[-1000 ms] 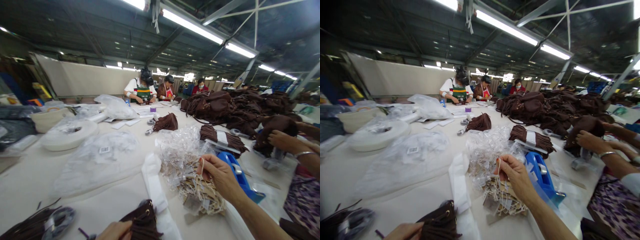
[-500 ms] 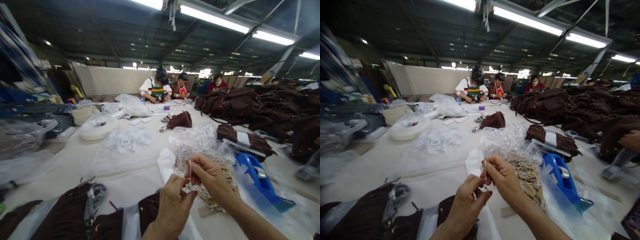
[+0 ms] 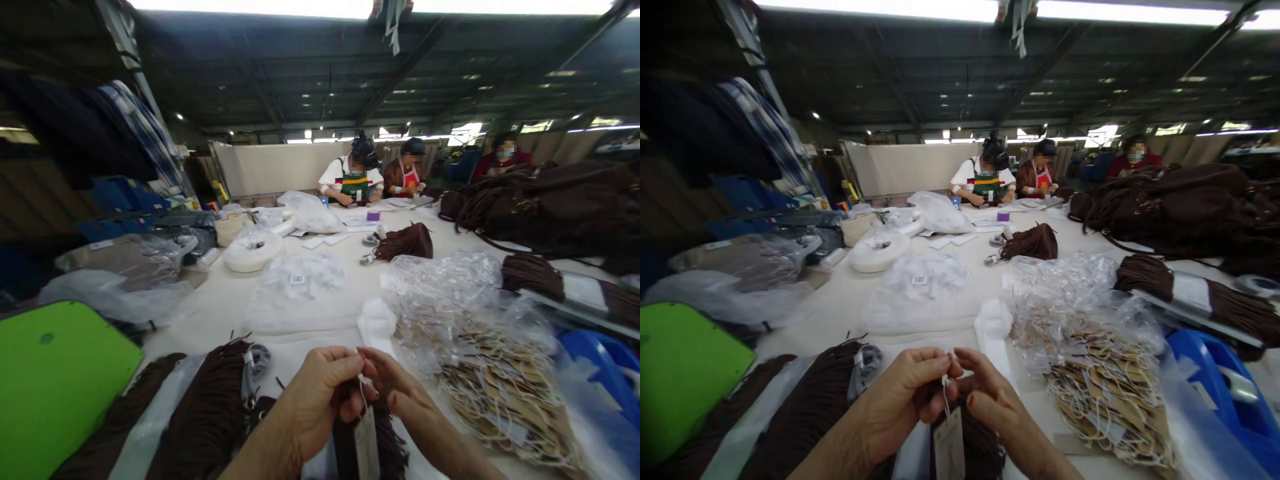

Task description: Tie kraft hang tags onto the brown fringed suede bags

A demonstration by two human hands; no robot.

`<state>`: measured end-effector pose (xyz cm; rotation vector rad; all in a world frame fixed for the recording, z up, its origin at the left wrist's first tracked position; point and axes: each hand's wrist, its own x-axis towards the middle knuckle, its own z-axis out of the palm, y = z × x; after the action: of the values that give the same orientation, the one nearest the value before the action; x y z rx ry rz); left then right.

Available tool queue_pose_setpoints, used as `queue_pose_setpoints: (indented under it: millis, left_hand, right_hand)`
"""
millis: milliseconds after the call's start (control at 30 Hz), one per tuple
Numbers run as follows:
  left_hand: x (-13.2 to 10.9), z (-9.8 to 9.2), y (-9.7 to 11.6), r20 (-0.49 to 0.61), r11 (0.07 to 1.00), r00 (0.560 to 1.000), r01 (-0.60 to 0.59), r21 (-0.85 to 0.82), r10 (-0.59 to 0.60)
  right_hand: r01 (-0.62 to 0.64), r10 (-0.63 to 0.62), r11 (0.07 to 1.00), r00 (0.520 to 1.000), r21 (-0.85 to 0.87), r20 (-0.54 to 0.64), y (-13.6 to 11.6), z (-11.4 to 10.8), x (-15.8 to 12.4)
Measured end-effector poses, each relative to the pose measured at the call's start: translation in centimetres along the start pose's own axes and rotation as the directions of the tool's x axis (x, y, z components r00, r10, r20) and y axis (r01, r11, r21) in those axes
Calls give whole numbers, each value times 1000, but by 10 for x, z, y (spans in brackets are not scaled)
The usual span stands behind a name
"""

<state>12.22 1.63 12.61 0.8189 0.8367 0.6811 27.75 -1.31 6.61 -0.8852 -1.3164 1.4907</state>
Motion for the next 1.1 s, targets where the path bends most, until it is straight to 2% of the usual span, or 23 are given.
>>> queue_pose_setpoints:
  millis: [67, 167, 267, 333, 433, 500, 600, 733, 800, 867, 933, 1033, 1100]
  left_hand:
    - [-4, -8, 6, -11, 1000, 1000, 13, -27, -13]
    - [-11, -20, 13, -35, 1000, 999, 21, -21, -22]
    - [-23, -34, 21, -76, 999, 997, 29, 45, -25]
    - [-31, -45, 25, -103, 993, 994, 50, 111, -38]
    - [-43, -66, 30, -168, 982, 984, 88, 170, -59]
    - [-49, -79, 31, -226, 980, 972, 100, 174, -59]
    - [-53, -95, 33, -281, 986, 959, 69, 149, -25]
    - [-52, -110, 30, -287, 991, 957, 1, 134, 38]
    - [-50, -114, 26, -259, 992, 965, -3, 123, 35]
    - [-48, -117, 22, -202, 996, 979, -9, 91, 27]
    - [-47, -120, 18, -175, 996, 983, -42, 77, 55]
    - [-43, -124, 13, -242, 989, 963, -89, 115, 114]
    - [-42, -128, 10, -291, 984, 947, -91, 152, 132]
  right_hand:
    - [13, -28, 988, 995, 152, 94, 10, 19, 1]
    - [-51, 16, 954, 993, 296, 121, 23, 43, 6]
    - [-102, 58, 954, 985, 284, 160, 32, 52, 12]
    - [-86, 69, 986, 990, 141, 124, 34, 49, 15]
    - [-59, 65, 971, 998, -229, 18, 34, 41, 19]
    - [-17, 11, 891, 1000, -455, -17, 34, 38, 24]
    - [78, -107, 725, 994, -684, 0, 36, 37, 35]
    - [183, -180, 490, 978, -852, 106, 41, 41, 54]
    - [238, -194, 457, 967, -857, 165, 41, 46, 63]
    - [291, -212, 524, 955, -800, 208, 40, 55, 70]
    - [278, -193, 658, 961, -700, 200, 37, 68, 76]
    - [160, -80, 860, 980, -484, 181, 32, 92, 86]
    - [50, 16, 957, 975, -285, 223, 30, 107, 93]
